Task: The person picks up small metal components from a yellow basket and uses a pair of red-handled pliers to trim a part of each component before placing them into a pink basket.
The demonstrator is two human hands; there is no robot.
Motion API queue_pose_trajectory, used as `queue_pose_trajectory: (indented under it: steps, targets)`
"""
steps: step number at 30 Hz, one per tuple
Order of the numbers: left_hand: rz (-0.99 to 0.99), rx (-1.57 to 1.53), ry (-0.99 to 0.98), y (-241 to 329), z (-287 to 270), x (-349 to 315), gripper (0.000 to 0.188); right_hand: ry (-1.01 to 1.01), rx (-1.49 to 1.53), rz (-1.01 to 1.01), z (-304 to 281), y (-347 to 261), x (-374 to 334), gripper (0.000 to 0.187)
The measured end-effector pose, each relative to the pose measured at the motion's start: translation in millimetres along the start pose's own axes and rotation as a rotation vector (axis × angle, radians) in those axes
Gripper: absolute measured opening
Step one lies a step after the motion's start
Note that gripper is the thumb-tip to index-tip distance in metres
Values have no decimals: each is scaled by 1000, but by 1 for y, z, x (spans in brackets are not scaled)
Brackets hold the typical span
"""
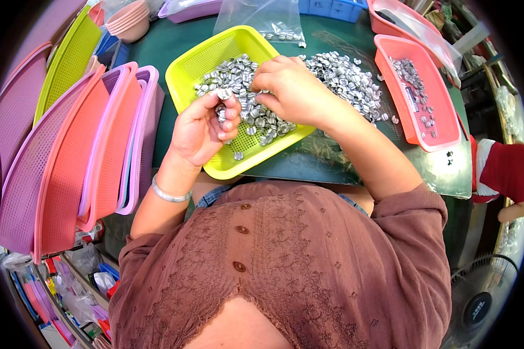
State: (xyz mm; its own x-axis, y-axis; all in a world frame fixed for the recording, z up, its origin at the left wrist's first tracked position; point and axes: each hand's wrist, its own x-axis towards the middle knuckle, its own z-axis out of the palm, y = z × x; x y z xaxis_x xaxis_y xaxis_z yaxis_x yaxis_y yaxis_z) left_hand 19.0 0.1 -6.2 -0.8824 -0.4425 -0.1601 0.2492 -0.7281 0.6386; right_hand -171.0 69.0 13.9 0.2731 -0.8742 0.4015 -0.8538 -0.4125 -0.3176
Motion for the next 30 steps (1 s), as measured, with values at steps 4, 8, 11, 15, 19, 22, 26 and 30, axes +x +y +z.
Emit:
queue_pose_trajectory:
  steps: [4, 8, 11, 15, 19, 22, 26, 30]
  targets:
    - [-5, -11, -29, 1, 1, 0, 27, -129, -244, -34, 10, 1, 0, 16]
    - [-13, -4, -10, 1, 1, 0, 27, -243, -392, -37, 17, -4, 0, 12]
    - [-5, 20, 11, 0, 3, 0, 27, -273, -381, -28, 18, -5, 0, 10]
    - [3, 24, 6, 1, 5, 0, 26, -298, -366, -25, 18, -7, 0, 12]
    - [19, 23, -27, 0, 2, 0, 25, -308, -356, -33, 18, -7, 2, 13]
    - [24, 20, -49, 0, 2, 1, 25, -291, -367, -39, 21, -5, 2, 13]
    - [33, 21, -66, 0, 1, 0, 26, -287, -356, -45, 22, -4, 3, 12]
    - [18, 41, -21, 3, 6, -1, 29, -171, -262, -65, 23, 2, 3, 10]
